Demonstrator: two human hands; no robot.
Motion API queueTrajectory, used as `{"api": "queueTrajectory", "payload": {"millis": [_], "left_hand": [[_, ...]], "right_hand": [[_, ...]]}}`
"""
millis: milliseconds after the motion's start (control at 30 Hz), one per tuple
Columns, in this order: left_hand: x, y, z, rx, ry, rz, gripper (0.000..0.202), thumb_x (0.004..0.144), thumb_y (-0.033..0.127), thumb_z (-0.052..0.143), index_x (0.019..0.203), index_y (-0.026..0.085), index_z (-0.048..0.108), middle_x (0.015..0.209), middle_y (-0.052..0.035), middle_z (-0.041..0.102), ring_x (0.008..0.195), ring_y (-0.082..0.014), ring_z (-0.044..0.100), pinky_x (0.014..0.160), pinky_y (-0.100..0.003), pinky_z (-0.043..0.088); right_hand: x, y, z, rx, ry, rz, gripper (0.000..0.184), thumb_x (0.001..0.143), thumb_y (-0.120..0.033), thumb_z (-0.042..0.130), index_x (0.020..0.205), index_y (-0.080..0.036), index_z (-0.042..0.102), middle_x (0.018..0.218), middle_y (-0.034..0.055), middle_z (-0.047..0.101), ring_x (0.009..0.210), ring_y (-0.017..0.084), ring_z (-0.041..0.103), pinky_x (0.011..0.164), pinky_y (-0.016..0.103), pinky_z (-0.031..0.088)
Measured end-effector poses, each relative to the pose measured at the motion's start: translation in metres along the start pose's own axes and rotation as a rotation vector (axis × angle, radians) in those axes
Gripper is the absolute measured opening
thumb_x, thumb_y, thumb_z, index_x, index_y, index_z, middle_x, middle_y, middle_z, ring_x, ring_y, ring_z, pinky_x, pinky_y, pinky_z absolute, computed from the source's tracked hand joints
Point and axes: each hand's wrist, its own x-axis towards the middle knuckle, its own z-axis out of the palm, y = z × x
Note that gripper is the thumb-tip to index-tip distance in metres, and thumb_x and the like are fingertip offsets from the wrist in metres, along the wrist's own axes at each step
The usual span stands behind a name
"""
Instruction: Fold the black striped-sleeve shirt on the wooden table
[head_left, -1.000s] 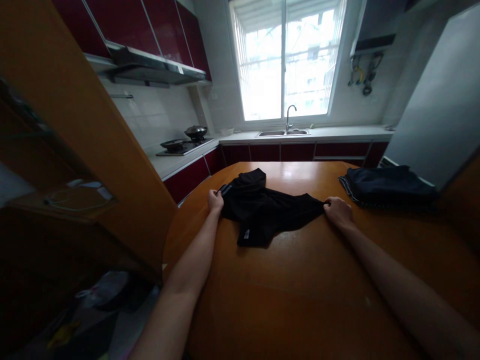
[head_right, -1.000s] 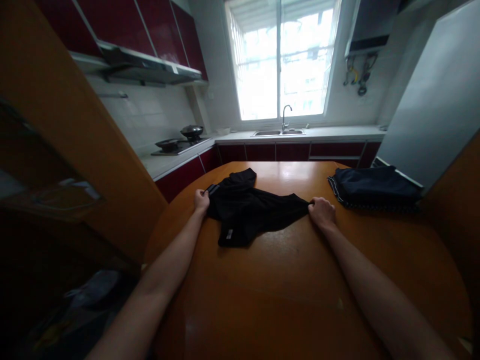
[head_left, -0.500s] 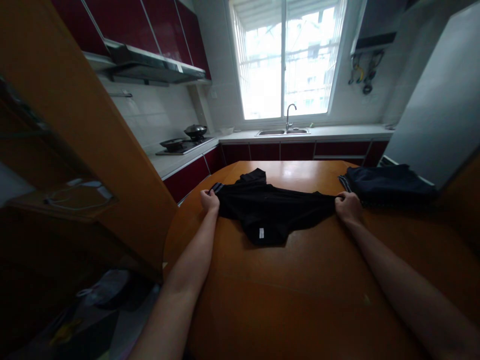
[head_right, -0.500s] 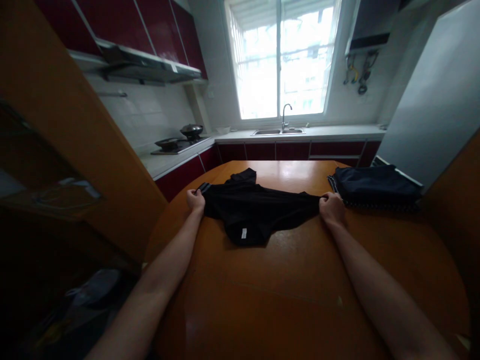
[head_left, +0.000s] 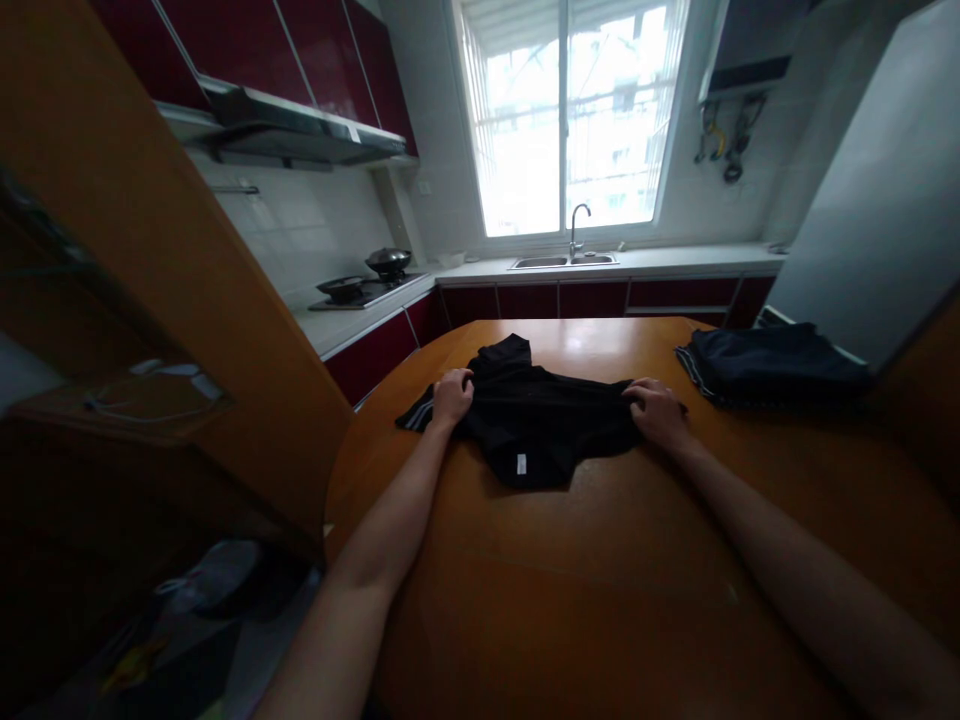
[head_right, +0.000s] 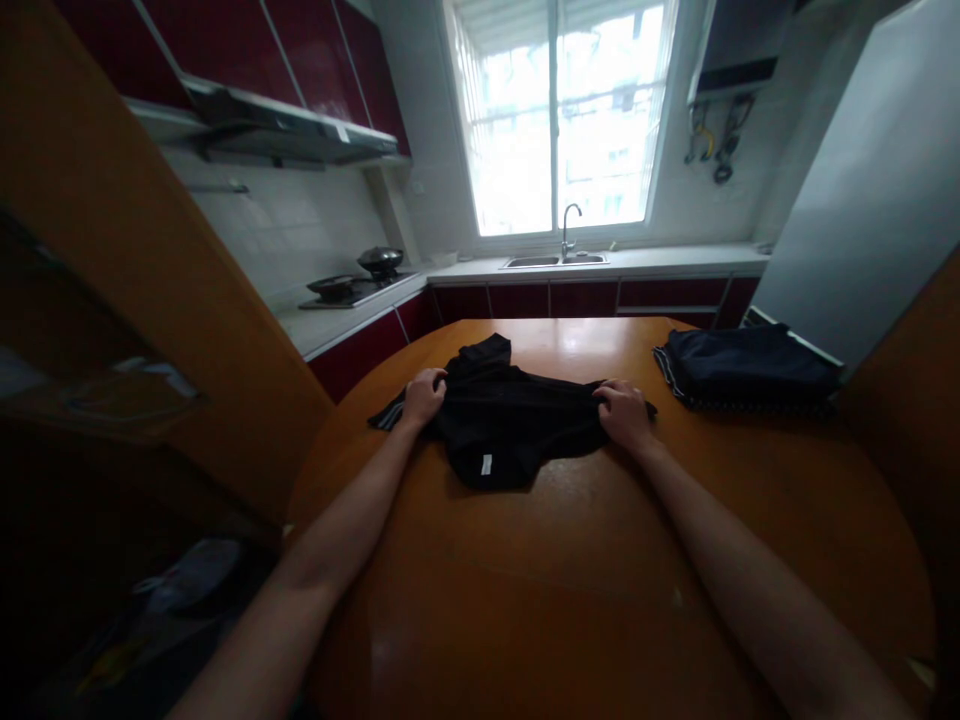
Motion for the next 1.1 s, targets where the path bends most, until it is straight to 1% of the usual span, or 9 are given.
{"api": "queueTrajectory", "payload": {"millis": [133, 333, 467, 600, 733, 800, 867, 967, 1100], "left_hand": [[-0.006, 0.011, 0.016, 0.013, -0.159, 0.107, 0.031, 0.096, 0.03, 0.06, 0.125, 0.03, 0.067, 0.129, -0.0045, 0.066, 0.122, -0.0235, 0.058, 0.106, -0.034, 0.045], [-0.016, 0.017, 0.016, 0.092, -0.221, 0.126, 0.028, 0.098, 0.028, 0.056, 0.121, 0.028, 0.071, 0.122, -0.0072, 0.066, 0.119, -0.0249, 0.059, 0.104, -0.034, 0.046], [-0.031, 0.031, 0.006, 0.146, -0.231, 0.136, 0.03, 0.101, 0.029, 0.048, 0.118, 0.025, 0.073, 0.116, -0.0097, 0.066, 0.114, -0.0246, 0.061, 0.1, -0.032, 0.048], [-0.066, 0.042, -0.011, 0.191, -0.273, 0.186, 0.031, 0.102, 0.03, 0.046, 0.111, 0.022, 0.075, 0.116, -0.0121, 0.065, 0.11, -0.0252, 0.063, 0.09, -0.031, 0.051], [-0.096, 0.047, -0.04, 0.275, -0.41, 0.224, 0.046, 0.104, 0.046, 0.042, 0.095, 0.017, 0.076, 0.101, -0.0142, 0.07, 0.094, -0.0263, 0.069, 0.082, -0.034, 0.05], [-0.096, 0.051, -0.053, 0.297, -0.487, 0.206, 0.057, 0.102, 0.058, 0.04, 0.086, 0.017, 0.076, 0.092, -0.0147, 0.072, 0.087, -0.0273, 0.07, 0.08, -0.035, 0.05], [-0.083, 0.058, -0.059, 0.238, -0.464, 0.197, 0.054, 0.101, 0.058, 0.043, 0.085, 0.018, 0.076, 0.095, -0.0154, 0.073, 0.091, -0.0282, 0.07, 0.081, -0.035, 0.05], [-0.049, 0.074, -0.047, 0.07, -0.351, 0.157, 0.035, 0.099, 0.044, 0.053, 0.101, 0.018, 0.075, 0.113, -0.0157, 0.072, 0.106, -0.0279, 0.067, 0.09, -0.033, 0.048], [-0.005, 0.09, -0.002, 0.007, -0.37, 0.064, 0.032, 0.093, 0.041, 0.064, 0.106, 0.013, 0.074, 0.117, -0.0196, 0.072, 0.111, -0.0299, 0.067, 0.094, -0.034, 0.048]], "right_hand": [[-0.002, -0.004, 0.011, 0.063, -0.205, -0.143, 0.032, 0.082, -0.011, 0.054, 0.104, -0.021, 0.075, 0.116, 0.0064, 0.069, 0.111, 0.023, 0.06, 0.103, 0.036, 0.043], [-0.002, -0.005, 0.005, 0.041, -0.294, -0.109, 0.036, 0.085, -0.008, 0.051, 0.107, -0.022, 0.077, 0.11, 0.0062, 0.069, 0.104, 0.021, 0.064, 0.094, 0.03, 0.047], [-0.011, -0.014, -0.013, -0.008, -0.34, -0.097, 0.038, 0.084, -0.007, 0.05, 0.107, -0.023, 0.076, 0.111, 0.0055, 0.069, 0.1, 0.021, 0.066, 0.087, 0.028, 0.048], [-0.035, -0.026, -0.049, -0.107, -0.473, -0.104, 0.041, 0.079, -0.007, 0.052, 0.108, -0.023, 0.077, 0.111, 0.0065, 0.071, 0.103, 0.023, 0.067, 0.088, 0.028, 0.047], [-0.055, -0.036, -0.094, -0.046, -0.809, -0.073, 0.035, 0.074, -0.011, 0.055, 0.098, -0.022, 0.078, 0.089, 0.0054, 0.075, 0.085, 0.022, 0.071, 0.074, 0.027, 0.048], [-0.053, -0.04, -0.107, 0.1, -1.081, -0.049, 0.028, 0.074, -0.016, 0.056, 0.092, -0.02, 0.078, 0.074, 0.0028, 0.072, 0.069, 0.02, 0.069, 0.062, 0.025, 0.046], [-0.039, -0.044, -0.108, 0.217, -1.228, -0.05, 0.023, 0.077, -0.022, 0.057, 0.086, -0.017, 0.077, 0.067, 0.0018, 0.069, 0.062, 0.018, 0.066, 0.056, 0.023, 0.044], [-0.004, -0.061, -0.085, 0.197, -1.03, -0.076, 0.02, 0.078, -0.023, 0.058, 0.076, -0.014, 0.076, 0.069, 0.0042, 0.07, 0.064, 0.017, 0.065, 0.057, 0.023, 0.044], [0.034, -0.109, -0.03, 0.126, -0.734, 0.055, 0.02, 0.078, -0.016, 0.064, 0.091, -0.013, 0.079, 0.093, 0.0096, 0.077, 0.084, 0.02, 0.069, 0.071, 0.023, 0.048]]}}
